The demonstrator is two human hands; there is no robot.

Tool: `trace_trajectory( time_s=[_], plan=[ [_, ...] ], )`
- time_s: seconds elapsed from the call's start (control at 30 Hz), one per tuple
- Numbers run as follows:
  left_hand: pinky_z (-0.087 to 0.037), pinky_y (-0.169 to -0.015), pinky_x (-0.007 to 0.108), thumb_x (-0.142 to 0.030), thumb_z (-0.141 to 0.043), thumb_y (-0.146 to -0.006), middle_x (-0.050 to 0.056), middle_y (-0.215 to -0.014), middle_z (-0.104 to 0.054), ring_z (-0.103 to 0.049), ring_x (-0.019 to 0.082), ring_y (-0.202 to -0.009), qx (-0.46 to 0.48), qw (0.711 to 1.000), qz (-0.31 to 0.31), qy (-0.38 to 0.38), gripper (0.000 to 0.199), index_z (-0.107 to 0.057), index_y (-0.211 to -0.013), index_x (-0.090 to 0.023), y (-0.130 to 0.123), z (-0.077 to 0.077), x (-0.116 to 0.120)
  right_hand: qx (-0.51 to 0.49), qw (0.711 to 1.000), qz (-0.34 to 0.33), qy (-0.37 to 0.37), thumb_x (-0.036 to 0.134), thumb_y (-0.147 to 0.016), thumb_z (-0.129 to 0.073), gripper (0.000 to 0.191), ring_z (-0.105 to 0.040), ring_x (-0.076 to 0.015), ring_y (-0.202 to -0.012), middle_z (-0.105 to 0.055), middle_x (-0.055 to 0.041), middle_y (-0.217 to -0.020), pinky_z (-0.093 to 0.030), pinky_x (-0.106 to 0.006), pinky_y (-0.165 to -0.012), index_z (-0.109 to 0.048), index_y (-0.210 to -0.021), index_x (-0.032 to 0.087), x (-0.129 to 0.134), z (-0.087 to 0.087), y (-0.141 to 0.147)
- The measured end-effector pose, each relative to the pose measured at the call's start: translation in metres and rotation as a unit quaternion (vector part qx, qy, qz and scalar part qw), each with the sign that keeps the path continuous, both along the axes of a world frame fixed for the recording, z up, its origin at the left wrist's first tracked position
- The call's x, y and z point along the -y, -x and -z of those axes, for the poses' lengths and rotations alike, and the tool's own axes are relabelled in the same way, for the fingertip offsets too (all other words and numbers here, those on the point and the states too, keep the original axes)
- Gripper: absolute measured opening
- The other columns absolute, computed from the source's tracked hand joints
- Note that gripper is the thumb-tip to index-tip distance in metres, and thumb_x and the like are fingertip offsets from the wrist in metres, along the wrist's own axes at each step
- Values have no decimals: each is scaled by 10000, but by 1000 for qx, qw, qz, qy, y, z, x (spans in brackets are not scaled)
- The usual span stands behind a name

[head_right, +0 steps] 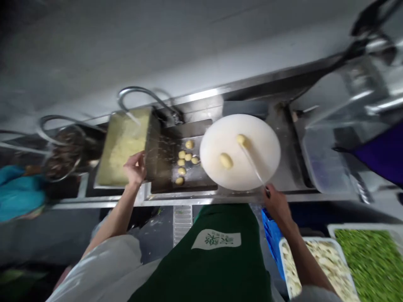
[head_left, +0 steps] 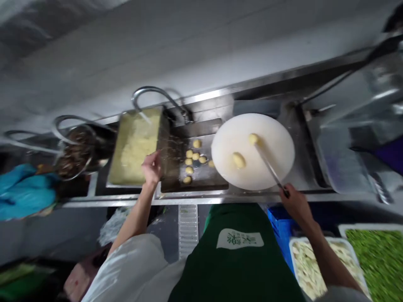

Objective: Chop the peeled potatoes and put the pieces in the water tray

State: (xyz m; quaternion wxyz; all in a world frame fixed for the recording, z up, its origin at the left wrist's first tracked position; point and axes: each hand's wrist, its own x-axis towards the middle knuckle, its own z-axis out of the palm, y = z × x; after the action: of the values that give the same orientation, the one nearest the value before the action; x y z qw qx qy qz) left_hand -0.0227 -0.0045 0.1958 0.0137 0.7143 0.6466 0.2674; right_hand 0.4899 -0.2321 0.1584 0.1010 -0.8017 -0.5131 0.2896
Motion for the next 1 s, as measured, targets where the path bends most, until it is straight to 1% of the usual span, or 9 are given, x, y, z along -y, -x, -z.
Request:
trace_trajectory(
  time_s=[0.1, 0.2, 0.33, 0.47, 0.57, 0.63, 0.8, 0.9, 1.0],
  plan=[
    [-409, -1104, 517, -254, -572, -863, 216, -1328, -583, -567, 304, -1234, -54, 991, -109, 63, 424, -659, -1216, -35, 80, -12, -11, 38, 997, 66, -6, 394, -894, -501, 225, -417, -141, -539, -535, -40, -649, -257, -261, -603, -531, -856, 174, 2, -2, -3],
    [-420, -1112, 463, -325, -552, -892, 160, -1317, -605, -562, 270, -1248, -34, 999, -15, -12, 434, -655, -1228, -71, 54, -5, -31, 76, 991, 101, 30, 313, -920, -523, 153, -394, -132, -545, -545, -42, -671, -251, -265, -619, -527, -894, 162, -2, -11, 3],
    [-509, -974, 318, -265, -394, -954, 92, -1092, -694, -641, 171, -1041, 76, 969, 233, 18, 367, -701, -1086, -112, -117, 31, -63, 101, 985, 104, 89, 246, -990, -456, 151, -511, -154, -644, -634, -100, -807, -270, -275, -653, -546, -984, 125, -7, -8, 7],
    [-384, -1154, 333, -313, -397, -960, 125, -1353, -577, -517, 191, -1290, 60, 870, 474, 123, 448, -632, -1273, -94, -303, 72, -90, 130, 980, 82, 123, 228, -1028, -398, 224, -614, -206, -772, -671, -157, -909, -289, -295, -676, -554, -1089, 79, -7, -1, 9],
    [-298, -1205, 392, -508, -494, -938, 123, -1418, -517, -441, 243, -1355, -54, 772, 597, 210, 549, -609, -1326, -136, -363, 91, -99, 124, 981, 69, 134, 226, -1045, -382, 249, -653, -241, -882, -677, -166, -948, -308, -297, -697, -534, -1156, 63, -5, -3, 11],
    [-264, -1213, 425, -611, -544, -888, 126, -1461, -463, -382, 274, -1388, -99, 738, 624, 237, 695, -540, -1413, -155, -358, 95, -97, 119, 981, 71, 138, 234, -1051, -381, 252, -661, -256, -925, -678, -162, -967, -311, -300, -706, -523, -1178, 70, -4, -6, 13],
    [-160, -1243, 473, -699, -759, -648, 179, -1568, -285, -191, 350, -1484, -128, 697, 668, 226, 1189, -280, -1587, -149, -278, 101, -70, 95, 983, 51, 146, 266, -1064, -348, 242, -665, -265, -906, -678, -140, -943, -298, -306, -686, -525, -1091, 102, -5, -7, 26],
    [-195, -1230, 458, -661, -775, -676, 196, -1538, -320, -235, 341, -1460, -109, 771, 592, 208, 1130, -325, -1564, -126, -251, 113, -38, 78, 988, 9, 136, 284, -1074, -299, 271, -663, -256, -878, -677, -129, -922, -309, -305, -671, -510, -1087, 114, -16, -4, 43],
    [-218, -1221, 459, -676, -725, -733, 196, -1523, -333, -267, 340, -1434, -74, 855, 473, 198, 1032, -385, -1527, -111, -257, 124, 3, 81, 986, -33, 140, 270, -1073, -265, 277, -671, -259, -883, -679, -123, -923, -358, -312, -688, -489, -1120, 115, -34, 0, 65]
  ],
)
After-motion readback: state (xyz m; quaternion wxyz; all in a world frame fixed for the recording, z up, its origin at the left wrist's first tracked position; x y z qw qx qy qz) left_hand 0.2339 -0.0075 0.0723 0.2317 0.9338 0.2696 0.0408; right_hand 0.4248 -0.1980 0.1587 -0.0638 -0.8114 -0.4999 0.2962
